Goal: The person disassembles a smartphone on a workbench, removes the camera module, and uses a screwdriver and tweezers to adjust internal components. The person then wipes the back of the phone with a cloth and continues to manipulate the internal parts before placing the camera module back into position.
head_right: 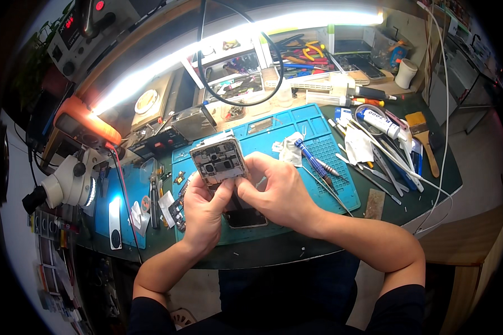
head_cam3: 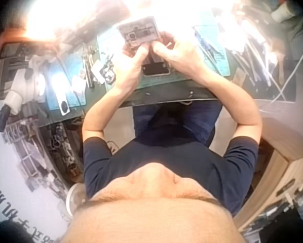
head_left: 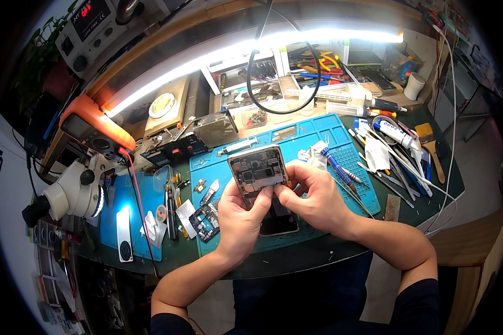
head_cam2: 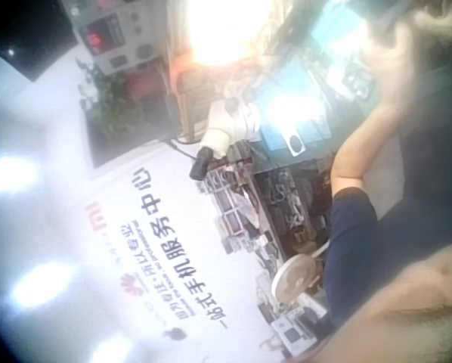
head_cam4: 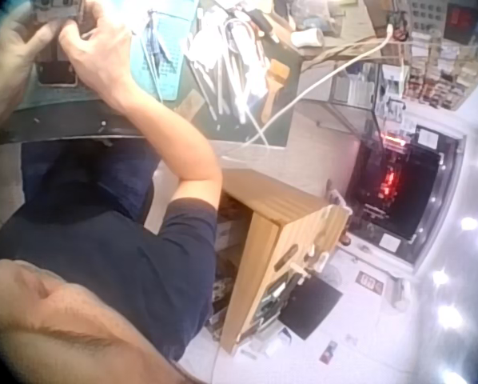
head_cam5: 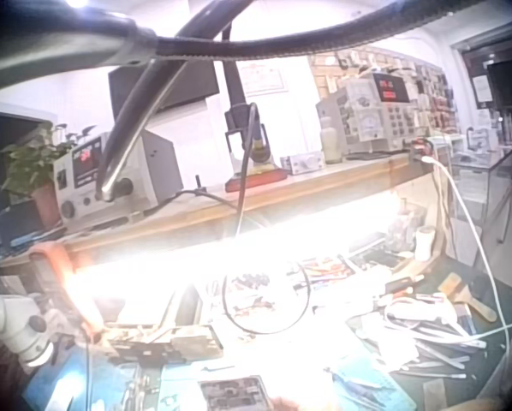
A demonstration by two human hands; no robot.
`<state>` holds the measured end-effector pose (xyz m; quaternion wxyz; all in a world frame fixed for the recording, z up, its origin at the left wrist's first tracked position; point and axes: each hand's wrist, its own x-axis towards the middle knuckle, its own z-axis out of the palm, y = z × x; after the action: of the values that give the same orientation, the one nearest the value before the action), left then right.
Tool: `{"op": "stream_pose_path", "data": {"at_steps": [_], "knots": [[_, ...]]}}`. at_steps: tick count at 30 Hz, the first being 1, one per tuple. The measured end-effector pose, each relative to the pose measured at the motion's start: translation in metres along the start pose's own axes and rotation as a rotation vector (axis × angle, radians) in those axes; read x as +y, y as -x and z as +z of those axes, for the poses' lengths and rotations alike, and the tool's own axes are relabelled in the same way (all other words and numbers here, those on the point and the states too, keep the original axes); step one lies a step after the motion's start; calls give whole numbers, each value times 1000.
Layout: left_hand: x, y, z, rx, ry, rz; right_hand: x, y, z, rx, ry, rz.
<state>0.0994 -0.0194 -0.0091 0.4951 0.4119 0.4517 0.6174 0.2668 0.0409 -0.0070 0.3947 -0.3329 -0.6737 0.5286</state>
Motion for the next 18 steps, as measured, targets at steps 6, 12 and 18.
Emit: {"op": "stream_pose_path", "data": {"at_steps": [6,12,18], "knots": [[-1,0,-1,-16,7,19,1,0,0,-10,21,1],[-5,-1,-8,1,85,-20,2,-1,-7,-114,-85,5],[-4,-1,-10,-15,110,-49,14,-8,-17,-236,-333,144]]}}
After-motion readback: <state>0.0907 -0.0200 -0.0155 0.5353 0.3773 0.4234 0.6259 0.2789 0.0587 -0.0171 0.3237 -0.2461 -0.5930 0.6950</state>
